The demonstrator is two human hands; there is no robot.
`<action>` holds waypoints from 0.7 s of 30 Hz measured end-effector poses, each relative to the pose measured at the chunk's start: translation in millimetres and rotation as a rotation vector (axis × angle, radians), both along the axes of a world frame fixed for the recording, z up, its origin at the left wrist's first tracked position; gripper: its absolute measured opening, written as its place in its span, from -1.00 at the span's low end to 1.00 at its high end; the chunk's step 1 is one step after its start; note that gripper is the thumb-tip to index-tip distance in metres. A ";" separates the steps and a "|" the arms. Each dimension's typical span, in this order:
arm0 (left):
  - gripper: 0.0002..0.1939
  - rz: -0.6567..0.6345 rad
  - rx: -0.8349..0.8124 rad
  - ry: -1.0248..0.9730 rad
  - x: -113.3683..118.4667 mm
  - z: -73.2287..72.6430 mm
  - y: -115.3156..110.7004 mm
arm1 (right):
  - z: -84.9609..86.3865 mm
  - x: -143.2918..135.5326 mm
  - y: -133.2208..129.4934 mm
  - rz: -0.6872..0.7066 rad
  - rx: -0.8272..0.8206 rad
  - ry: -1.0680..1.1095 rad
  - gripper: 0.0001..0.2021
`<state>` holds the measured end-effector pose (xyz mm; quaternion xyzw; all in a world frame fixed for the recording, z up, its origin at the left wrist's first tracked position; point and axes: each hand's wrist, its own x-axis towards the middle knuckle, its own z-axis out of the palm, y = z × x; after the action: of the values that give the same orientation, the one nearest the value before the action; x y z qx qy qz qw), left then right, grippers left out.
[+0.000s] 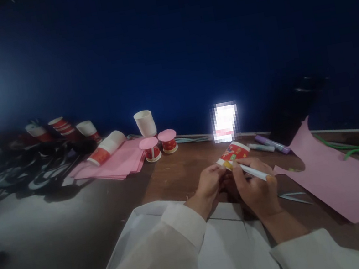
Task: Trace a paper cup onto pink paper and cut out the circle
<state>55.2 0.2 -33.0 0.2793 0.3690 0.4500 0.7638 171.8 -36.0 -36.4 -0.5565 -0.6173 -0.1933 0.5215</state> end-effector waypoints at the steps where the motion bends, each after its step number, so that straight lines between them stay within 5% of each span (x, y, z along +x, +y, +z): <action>1: -0.71 0.001 0.001 0.014 0.2 -0.2 0.2 | 0.5 -0.4 0.1 0.003 0.004 -0.006 -0.81; 21: -0.73 0.005 -0.008 -0.034 0.9 -4.5 2.1 | -3.4 1.1 0.0 -0.019 0.000 0.004 -0.82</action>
<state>56.0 2.3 -37.5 0.2676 0.3583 0.4554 0.7699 172.9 -36.0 -39.7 -0.5627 -0.6109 -0.1972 0.5209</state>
